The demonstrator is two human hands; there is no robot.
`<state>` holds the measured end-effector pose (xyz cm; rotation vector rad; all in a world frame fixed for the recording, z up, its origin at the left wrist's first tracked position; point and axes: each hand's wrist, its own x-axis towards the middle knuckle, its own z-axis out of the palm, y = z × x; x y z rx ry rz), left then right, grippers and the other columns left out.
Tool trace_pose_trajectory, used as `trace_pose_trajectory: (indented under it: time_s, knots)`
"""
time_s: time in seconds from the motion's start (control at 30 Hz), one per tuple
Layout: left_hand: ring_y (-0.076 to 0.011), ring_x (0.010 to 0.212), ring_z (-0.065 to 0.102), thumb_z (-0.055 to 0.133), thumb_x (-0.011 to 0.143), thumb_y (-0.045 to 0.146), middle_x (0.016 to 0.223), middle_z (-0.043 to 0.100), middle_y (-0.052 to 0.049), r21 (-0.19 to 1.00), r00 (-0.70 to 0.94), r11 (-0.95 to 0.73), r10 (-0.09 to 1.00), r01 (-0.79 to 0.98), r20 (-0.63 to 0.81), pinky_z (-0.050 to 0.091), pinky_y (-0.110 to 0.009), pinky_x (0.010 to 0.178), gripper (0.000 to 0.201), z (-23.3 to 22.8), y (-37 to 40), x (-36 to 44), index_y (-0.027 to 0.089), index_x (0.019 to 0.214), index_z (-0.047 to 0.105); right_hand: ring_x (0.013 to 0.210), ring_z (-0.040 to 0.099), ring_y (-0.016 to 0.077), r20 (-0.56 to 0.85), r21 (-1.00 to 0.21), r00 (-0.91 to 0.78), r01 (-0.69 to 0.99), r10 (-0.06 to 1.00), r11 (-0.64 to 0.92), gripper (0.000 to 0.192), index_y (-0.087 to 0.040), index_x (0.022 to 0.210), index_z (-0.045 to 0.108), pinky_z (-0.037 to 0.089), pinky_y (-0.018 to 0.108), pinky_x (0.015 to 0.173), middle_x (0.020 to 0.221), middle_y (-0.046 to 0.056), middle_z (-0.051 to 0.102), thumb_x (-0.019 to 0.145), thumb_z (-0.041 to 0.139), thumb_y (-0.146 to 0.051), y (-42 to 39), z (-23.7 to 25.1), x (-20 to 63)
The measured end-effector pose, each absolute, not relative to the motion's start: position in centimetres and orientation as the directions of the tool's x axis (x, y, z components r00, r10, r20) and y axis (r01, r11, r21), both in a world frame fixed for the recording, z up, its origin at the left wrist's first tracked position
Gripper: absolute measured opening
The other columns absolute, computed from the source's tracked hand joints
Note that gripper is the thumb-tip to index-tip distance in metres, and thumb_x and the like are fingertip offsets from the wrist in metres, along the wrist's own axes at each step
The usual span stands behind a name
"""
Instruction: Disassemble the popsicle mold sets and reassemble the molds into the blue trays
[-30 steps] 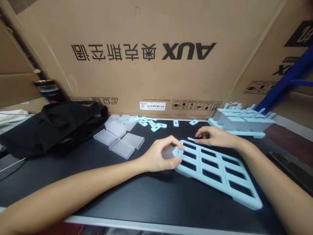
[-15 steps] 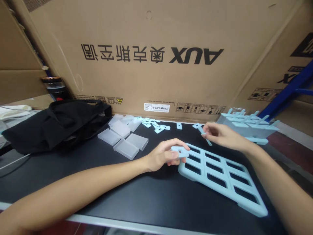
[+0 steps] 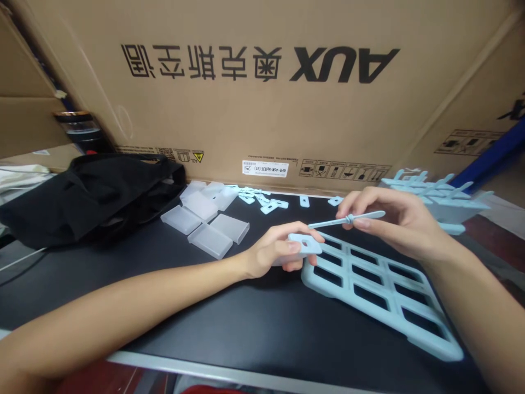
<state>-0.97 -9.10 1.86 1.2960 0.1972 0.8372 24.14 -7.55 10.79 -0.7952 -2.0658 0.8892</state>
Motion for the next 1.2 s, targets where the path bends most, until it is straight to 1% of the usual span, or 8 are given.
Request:
trace_pose_trajectory:
  time_s: [0.17,0.33,0.47,0.57,0.87,1.07,1.2]
  knots:
    - [-0.0092,0.054,0.046,0.065,0.084,0.048,0.086,0.066,-0.008,0.903,0.698,0.03,0.645,-0.429,0.311,0.033,-0.026,0.054,0.049,1.8,-9.1,-1.1,0.013,0.117,0.06,0.072,0.065,0.0162,0.396,-0.768,-0.56,0.233,0.728,0.597,0.016,-0.022,0.077,0.067,0.052,0.028,0.061,0.083,0.005,0.069,0.085,0.076,-0.033,-8.3,11.4,23.1]
    - [-0.0097,0.054,0.045,0.065,0.084,0.05,0.087,0.066,-0.009,0.906,0.691,0.023,0.655,-0.424,0.306,0.034,-0.026,0.055,0.051,1.6,-9.1,-1.0,0.013,0.118,0.061,0.068,0.063,0.0166,0.381,-0.754,-0.576,0.259,0.723,0.604,0.022,-0.022,0.075,0.067,0.05,0.029,0.058,0.077,0.005,0.067,0.083,0.077,-0.04,-8.8,11.7,22.0]
    - [-0.0103,0.055,0.044,0.066,0.083,0.05,0.086,0.066,-0.009,0.896,0.683,0.033,0.66,-0.443,0.313,0.034,-0.026,0.055,0.049,1.5,-9.0,-0.9,0.014,0.116,0.06,0.067,0.06,0.0161,0.406,-0.742,-0.581,0.241,0.705,0.626,0.016,-0.023,0.077,0.068,0.048,0.03,0.057,0.074,0.003,0.065,0.084,0.075,-0.036,-8.8,11.7,22.3]
    - [-0.0101,0.054,0.044,0.067,0.081,0.051,0.085,0.066,-0.008,0.901,0.683,0.036,0.666,-0.432,0.3,0.035,-0.026,0.054,0.05,1.6,-9.0,-0.9,0.015,0.114,0.06,0.066,0.059,0.0164,0.419,-0.735,-0.573,0.242,0.705,0.633,0.012,-0.024,0.079,0.07,0.047,0.031,0.057,0.073,0.003,0.064,0.084,0.075,-0.033,-8.7,11.6,22.6]
    - [-0.0107,0.055,0.044,0.065,0.083,0.051,0.085,0.066,-0.008,0.899,0.683,0.039,0.664,-0.437,0.304,0.034,-0.027,0.056,0.05,1.7,-9.1,-1.0,0.014,0.116,0.06,0.062,0.055,0.0153,0.451,-0.673,-0.561,0.297,0.694,0.677,0.009,-0.025,0.08,0.071,0.043,0.031,0.056,0.071,0.003,0.063,0.085,0.073,-0.032,-8.8,11.6,22.7]
    - [-0.0107,0.055,0.043,0.066,0.081,0.053,0.085,0.065,-0.008,0.907,0.679,0.03,0.673,-0.42,0.292,0.035,-0.027,0.056,0.052,1.9,-9.2,-0.9,0.014,0.115,0.059,0.061,0.055,0.0166,0.4,-0.625,-0.566,0.407,0.721,0.666,0.018,-0.025,0.078,0.072,0.044,0.033,0.056,0.07,0.004,0.064,0.081,0.074,-0.043,-8.8,11.8,22.7]
    - [-0.0104,0.054,0.043,0.065,0.082,0.053,0.084,0.066,-0.008,0.908,0.675,0.019,0.675,-0.419,0.298,0.035,-0.027,0.056,0.05,2.0,-9.2,-0.9,0.015,0.114,0.058,0.06,0.052,0.0148,0.384,-0.626,-0.597,0.393,0.704,0.674,0.016,-0.024,0.083,0.073,0.044,0.031,0.057,0.069,0.003,0.063,0.083,0.073,-0.04,-8.8,11.3,22.4]
